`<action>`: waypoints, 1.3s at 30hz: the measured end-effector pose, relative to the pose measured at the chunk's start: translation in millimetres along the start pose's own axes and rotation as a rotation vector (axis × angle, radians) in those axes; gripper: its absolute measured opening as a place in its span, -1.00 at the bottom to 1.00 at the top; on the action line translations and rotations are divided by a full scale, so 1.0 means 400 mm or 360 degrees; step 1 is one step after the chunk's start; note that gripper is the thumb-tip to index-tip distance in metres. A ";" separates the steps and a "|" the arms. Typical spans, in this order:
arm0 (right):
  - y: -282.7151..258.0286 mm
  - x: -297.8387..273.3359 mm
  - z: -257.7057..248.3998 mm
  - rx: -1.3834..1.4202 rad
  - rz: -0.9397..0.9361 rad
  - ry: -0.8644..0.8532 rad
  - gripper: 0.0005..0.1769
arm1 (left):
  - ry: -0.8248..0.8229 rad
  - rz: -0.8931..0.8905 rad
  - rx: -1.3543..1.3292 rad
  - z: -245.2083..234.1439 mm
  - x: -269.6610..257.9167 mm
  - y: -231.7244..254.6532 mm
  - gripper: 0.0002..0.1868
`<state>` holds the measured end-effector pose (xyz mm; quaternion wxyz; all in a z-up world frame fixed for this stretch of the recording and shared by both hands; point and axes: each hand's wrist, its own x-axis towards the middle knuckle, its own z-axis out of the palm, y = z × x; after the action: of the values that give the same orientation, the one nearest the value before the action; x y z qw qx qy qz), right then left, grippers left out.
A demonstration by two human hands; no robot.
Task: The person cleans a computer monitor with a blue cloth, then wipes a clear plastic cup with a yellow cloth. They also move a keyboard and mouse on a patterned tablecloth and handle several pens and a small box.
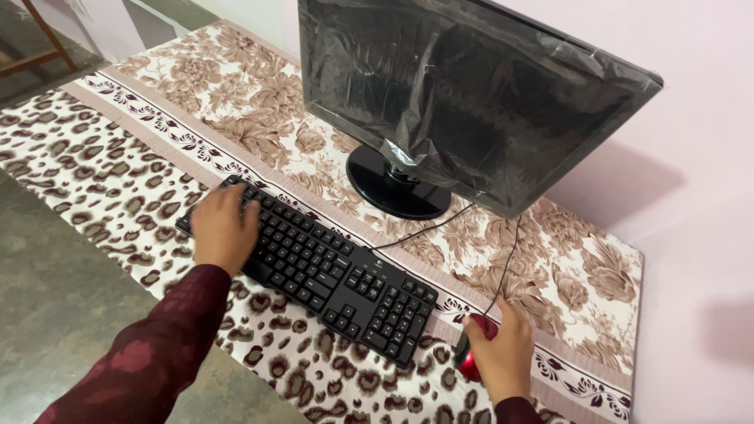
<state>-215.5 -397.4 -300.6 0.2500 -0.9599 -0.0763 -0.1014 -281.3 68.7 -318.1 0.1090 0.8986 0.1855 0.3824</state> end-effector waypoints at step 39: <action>-0.211 -0.005 0.013 -0.0268 -0.0120 -0.0657 -0.58 | -0.0346 -0.0236 0.0287 0.046 -0.008 0.064 -0.47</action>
<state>-233.1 -321.9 -266.3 0.1442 -0.9742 -0.1531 0.0820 -263.5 43.1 -324.2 0.0752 0.9247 0.2720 0.2555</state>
